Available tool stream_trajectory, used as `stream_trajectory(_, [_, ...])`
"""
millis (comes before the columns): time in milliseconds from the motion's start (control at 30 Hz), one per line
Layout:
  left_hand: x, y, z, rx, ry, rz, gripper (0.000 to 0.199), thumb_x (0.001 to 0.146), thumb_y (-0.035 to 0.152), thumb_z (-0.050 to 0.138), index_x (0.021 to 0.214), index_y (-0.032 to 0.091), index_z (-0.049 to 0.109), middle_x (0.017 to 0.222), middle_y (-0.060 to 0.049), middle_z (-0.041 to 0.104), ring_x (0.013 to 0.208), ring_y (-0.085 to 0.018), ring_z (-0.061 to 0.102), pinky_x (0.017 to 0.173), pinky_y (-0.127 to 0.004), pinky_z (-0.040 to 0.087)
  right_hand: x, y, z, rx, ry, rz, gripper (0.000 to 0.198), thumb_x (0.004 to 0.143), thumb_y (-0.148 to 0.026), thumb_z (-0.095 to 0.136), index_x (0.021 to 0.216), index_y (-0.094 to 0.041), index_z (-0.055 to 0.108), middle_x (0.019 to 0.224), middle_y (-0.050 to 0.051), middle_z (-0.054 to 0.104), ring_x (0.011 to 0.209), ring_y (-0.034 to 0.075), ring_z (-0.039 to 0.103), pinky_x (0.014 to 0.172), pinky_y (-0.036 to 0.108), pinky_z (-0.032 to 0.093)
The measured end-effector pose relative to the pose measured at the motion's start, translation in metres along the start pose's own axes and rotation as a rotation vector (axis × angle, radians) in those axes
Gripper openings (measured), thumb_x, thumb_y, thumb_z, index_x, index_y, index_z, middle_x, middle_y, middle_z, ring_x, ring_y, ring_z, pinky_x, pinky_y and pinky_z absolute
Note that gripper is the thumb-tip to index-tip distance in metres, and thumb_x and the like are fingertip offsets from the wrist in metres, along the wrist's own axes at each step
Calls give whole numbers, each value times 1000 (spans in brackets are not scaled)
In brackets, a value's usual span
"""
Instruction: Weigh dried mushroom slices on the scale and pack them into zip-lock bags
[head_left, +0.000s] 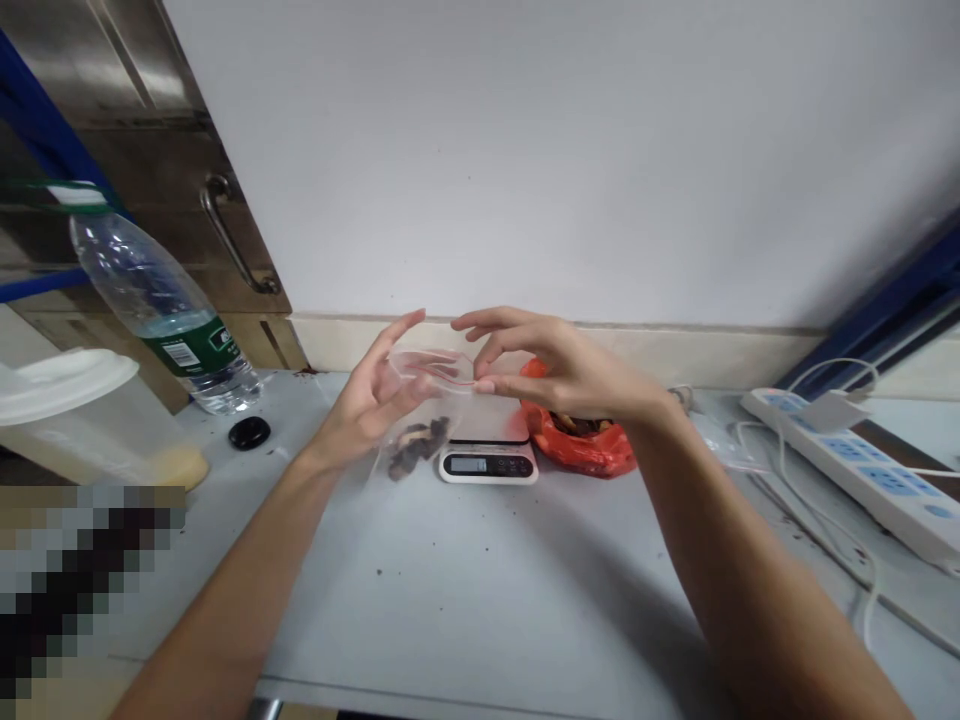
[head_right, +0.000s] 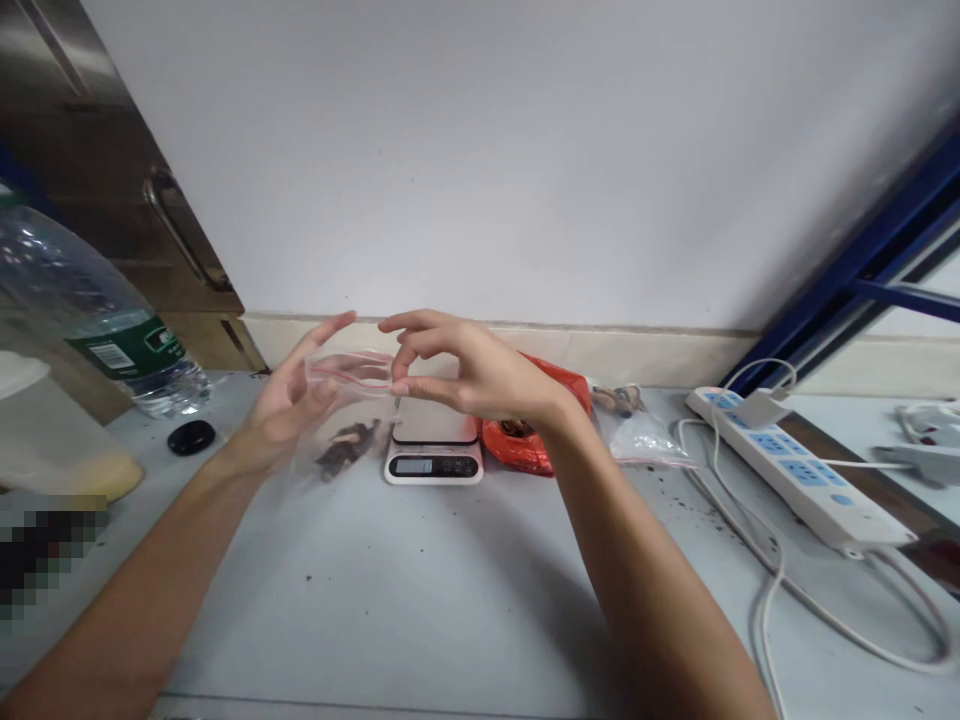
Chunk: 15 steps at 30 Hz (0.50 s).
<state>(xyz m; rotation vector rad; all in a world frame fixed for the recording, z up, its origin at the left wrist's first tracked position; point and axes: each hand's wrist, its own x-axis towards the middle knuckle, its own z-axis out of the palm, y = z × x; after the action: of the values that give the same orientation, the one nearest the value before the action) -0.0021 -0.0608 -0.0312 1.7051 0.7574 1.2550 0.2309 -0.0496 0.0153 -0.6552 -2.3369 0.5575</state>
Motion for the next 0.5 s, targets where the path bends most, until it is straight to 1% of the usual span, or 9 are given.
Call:
stream_trajectory(67, [-1, 1, 5, -42, 21, -62, 71, 77, 60, 77, 133, 21, 57, 116, -12, 75, 105, -28, 73, 96, -43, 57, -1, -4, -2, 46, 39, -11, 15, 92, -33, 64, 85, -21, 69, 136, 11, 63, 126, 25, 58, 98, 42, 50])
stream_trajectory(133, [-3, 1, 10, -16, 70, -132, 61, 75, 57, 81, 120, 19, 65, 110, -11, 77, 100, -28, 74, 93, -41, 59, -1, -7, -2, 34, 65, -2, 17, 93, -34, 62, 84, -20, 67, 128, 11, 67, 117, 24, 62, 91, 38, 53])
stream_trajectory(267, [-6, 0, 17, 15, 203, -203, 57, 70, 54, 85, 112, 19, 69, 86, -6, 80, 90, -27, 77, 86, -38, 62, 0, -9, -2, -112, 80, 38, 16, 92, -31, 61, 81, -19, 63, 113, 11, 70, 93, 20, 64, 80, 35, 53])
stream_trajectory(367, [-6, -2, 17, 27, 256, -199, 49, 65, 54, 88, 95, 18, 73, 79, -5, 80, 84, -26, 78, 84, -37, 62, 1, -7, -1, -161, 79, 63, 16, 91, -32, 62, 81, -19, 61, 109, 10, 70, 87, 18, 63, 80, 35, 52])
stream_trajectory(433, [-6, -4, 15, 45, 281, -168, 46, 63, 55, 88, 85, 17, 74, 75, -6, 79, 77, -25, 78, 81, -37, 64, 2, -4, 2, -124, 60, 86, 18, 88, -35, 66, 84, -19, 60, 106, 9, 70, 89, 19, 63, 79, 35, 51])
stream_trajectory(500, [-6, -5, 13, 59, 302, -129, 45, 62, 55, 88, 81, 17, 75, 73, -6, 79, 72, -25, 77, 77, -38, 65, 3, -1, 5, -50, 33, 116, 19, 85, -36, 69, 86, -20, 58, 97, 6, 70, 85, 18, 64, 74, 32, 51])
